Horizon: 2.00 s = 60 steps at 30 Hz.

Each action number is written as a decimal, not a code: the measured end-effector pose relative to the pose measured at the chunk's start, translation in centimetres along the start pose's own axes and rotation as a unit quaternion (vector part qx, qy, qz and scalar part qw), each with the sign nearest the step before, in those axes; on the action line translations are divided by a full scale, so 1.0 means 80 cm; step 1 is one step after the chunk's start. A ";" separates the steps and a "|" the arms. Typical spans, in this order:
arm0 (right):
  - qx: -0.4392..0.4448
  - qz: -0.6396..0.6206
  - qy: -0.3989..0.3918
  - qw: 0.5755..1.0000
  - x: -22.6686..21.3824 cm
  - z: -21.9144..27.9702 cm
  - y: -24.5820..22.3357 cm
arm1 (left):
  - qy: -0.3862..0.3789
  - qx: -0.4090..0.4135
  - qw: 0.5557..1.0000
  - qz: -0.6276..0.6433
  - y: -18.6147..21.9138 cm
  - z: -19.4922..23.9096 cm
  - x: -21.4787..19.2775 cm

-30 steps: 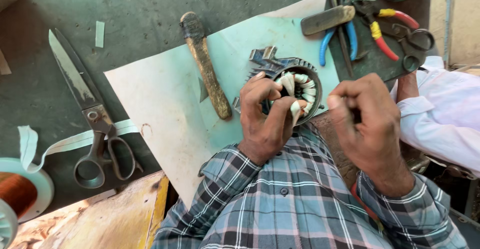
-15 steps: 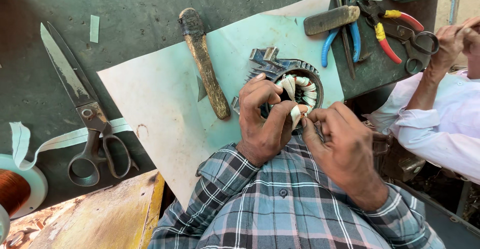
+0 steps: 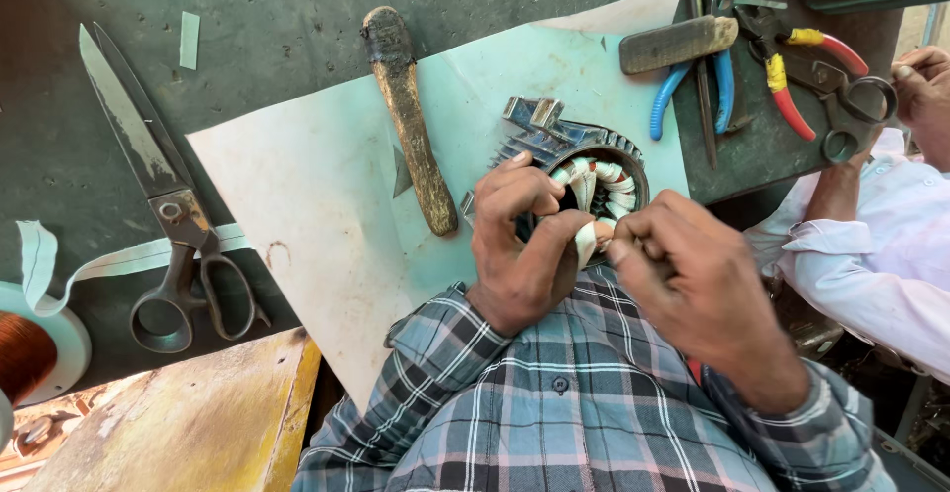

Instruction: The person wraps a white insulating tape around the copper windings of a motor stator. They use a screwdriver to tuck the tape into the slots and secure the windings.

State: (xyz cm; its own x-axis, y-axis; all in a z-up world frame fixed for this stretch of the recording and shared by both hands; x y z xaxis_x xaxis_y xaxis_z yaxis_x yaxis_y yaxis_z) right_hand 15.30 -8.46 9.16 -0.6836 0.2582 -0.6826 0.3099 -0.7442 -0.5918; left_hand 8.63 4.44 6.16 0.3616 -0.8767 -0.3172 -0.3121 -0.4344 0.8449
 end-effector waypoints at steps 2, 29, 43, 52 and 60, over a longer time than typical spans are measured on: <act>-0.033 -0.027 0.008 0.999 -0.015 0.000 -0.004 | -0.016 -0.020 0.999 0.021 -0.004 -0.001 0.001; -0.412 0.034 -0.011 0.911 -0.016 0.029 -0.032 | -0.128 -0.164 0.977 -0.050 0.024 0.033 0.001; -0.353 -0.051 0.023 0.934 -0.026 0.006 -0.037 | -0.069 -0.066 0.993 -0.064 0.031 0.006 0.003; -0.466 -0.027 0.100 0.878 -0.014 0.038 -0.058 | -0.074 -0.057 0.993 -0.067 0.043 -0.009 0.005; -0.532 0.093 0.049 0.840 0.015 0.092 -0.052 | -0.088 -0.052 0.993 -0.063 0.041 -0.016 0.006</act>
State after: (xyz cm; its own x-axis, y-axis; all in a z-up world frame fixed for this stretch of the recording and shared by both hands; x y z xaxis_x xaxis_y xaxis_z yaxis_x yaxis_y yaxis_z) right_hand 8.32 -9.57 13.96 -0.5171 0.2863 -0.8066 0.8559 0.1815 -0.4843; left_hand 8.94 2.82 9.37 0.2302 -0.8429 -0.4863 -0.1786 -0.5279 0.8303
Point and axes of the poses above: each hand's wrist, its own z-axis away from the middle knuckle, its own x-axis out of the palm, y = z × x, the point moved 10 cm from there along -z, towards the middle knuckle, and after that the axes turned 12 degrees about -y, right-handed, at the moved point
